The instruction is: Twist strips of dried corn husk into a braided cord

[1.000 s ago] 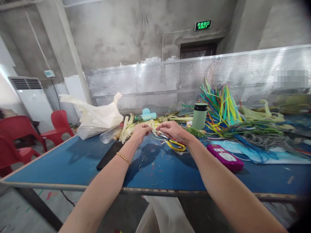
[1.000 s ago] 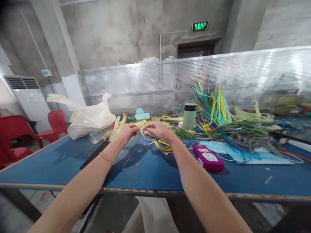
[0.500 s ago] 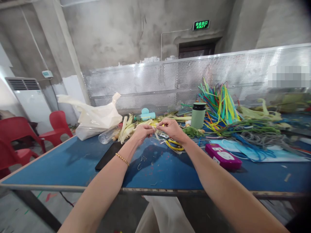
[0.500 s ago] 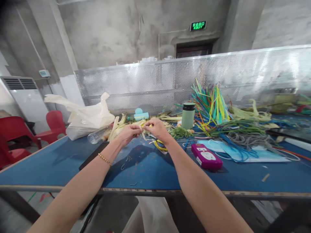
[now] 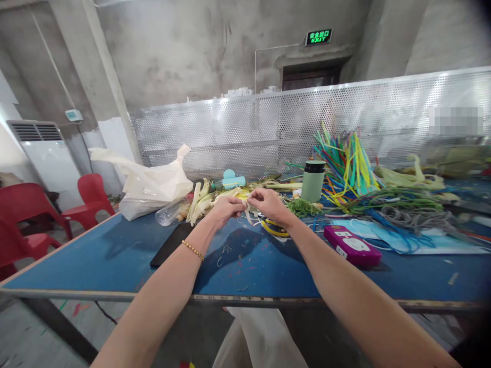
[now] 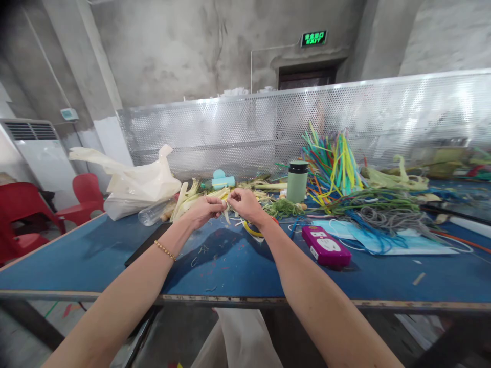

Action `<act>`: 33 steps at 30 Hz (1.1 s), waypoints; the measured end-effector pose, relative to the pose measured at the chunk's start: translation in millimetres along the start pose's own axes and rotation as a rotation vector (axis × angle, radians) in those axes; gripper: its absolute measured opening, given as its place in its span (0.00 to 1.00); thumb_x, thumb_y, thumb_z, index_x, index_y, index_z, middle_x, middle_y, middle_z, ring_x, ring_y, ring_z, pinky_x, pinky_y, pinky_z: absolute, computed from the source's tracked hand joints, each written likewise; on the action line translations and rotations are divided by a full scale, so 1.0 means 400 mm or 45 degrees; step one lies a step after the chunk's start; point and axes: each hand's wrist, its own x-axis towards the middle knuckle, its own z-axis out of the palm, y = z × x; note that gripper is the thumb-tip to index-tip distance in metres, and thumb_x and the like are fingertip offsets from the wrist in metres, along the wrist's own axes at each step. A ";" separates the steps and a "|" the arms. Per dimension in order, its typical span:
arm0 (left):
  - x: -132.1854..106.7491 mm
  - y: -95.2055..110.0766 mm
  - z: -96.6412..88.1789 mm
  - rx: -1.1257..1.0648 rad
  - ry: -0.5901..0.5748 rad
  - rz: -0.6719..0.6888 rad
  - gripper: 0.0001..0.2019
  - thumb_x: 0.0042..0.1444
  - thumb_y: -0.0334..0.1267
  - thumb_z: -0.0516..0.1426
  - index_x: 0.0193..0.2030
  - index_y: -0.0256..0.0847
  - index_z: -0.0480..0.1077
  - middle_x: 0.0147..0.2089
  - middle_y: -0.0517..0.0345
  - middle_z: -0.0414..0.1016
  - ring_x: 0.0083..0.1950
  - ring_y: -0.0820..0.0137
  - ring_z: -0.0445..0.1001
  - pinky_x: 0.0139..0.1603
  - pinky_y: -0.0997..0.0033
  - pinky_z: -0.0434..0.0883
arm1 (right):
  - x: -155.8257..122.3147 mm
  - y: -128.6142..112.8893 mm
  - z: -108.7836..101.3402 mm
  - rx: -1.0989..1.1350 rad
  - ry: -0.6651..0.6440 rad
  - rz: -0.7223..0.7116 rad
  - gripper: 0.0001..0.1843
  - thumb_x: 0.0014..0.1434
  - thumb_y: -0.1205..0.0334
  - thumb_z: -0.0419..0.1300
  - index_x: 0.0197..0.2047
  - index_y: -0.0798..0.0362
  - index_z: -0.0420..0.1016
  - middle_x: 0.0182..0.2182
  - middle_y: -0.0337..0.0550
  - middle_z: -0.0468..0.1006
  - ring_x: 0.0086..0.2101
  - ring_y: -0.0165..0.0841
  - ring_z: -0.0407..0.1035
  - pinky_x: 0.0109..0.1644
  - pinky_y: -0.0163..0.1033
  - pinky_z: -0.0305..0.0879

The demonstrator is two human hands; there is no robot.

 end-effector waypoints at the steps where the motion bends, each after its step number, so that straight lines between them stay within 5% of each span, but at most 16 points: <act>1: -0.001 0.001 0.001 0.000 0.000 -0.002 0.10 0.37 0.37 0.67 0.22 0.34 0.74 0.19 0.59 0.67 0.21 0.78 0.62 0.23 0.74 0.55 | 0.000 0.001 0.002 -0.007 0.009 0.001 0.10 0.52 0.57 0.59 0.27 0.55 0.70 0.21 0.37 0.70 0.25 0.28 0.61 0.31 0.34 0.56; 7: 0.001 -0.002 0.002 -0.022 -0.007 -0.015 0.09 0.37 0.36 0.68 0.23 0.33 0.74 0.20 0.59 0.67 0.21 0.78 0.62 0.24 0.74 0.56 | 0.007 0.016 0.014 -0.078 0.040 0.012 0.08 0.51 0.59 0.58 0.25 0.54 0.68 0.22 0.38 0.70 0.26 0.29 0.62 0.32 0.35 0.57; 12: 0.013 -0.011 -0.005 -0.071 0.145 -0.019 0.10 0.34 0.34 0.68 0.22 0.34 0.72 0.21 0.59 0.68 0.20 0.79 0.62 0.24 0.74 0.56 | 0.008 0.002 -0.003 -0.044 0.079 -0.053 0.10 0.50 0.57 0.62 0.27 0.56 0.73 0.29 0.43 0.75 0.31 0.32 0.67 0.35 0.36 0.60; 18: 0.016 -0.010 -0.013 -0.126 0.201 0.003 0.09 0.33 0.34 0.68 0.19 0.34 0.72 0.19 0.60 0.67 0.21 0.78 0.60 0.24 0.74 0.56 | -0.010 -0.024 -0.017 0.475 -0.224 0.158 0.18 0.51 0.49 0.65 0.32 0.57 0.75 0.19 0.39 0.73 0.22 0.28 0.66 0.28 0.34 0.63; 27: 0.017 -0.018 -0.016 -0.107 0.194 0.059 0.07 0.34 0.33 0.66 0.21 0.35 0.74 0.21 0.59 0.69 0.22 0.79 0.60 0.24 0.74 0.56 | -0.009 -0.003 -0.013 0.634 -0.315 0.298 0.20 0.46 0.48 0.70 0.31 0.57 0.75 0.35 0.51 0.83 0.28 0.33 0.75 0.29 0.35 0.72; 33: 0.014 -0.014 -0.010 -0.039 0.196 0.092 0.06 0.35 0.34 0.66 0.21 0.35 0.74 0.22 0.59 0.70 0.22 0.79 0.60 0.25 0.74 0.56 | -0.010 -0.014 -0.004 0.556 -0.254 0.252 0.21 0.47 0.47 0.69 0.32 0.58 0.76 0.22 0.43 0.77 0.22 0.29 0.70 0.24 0.33 0.66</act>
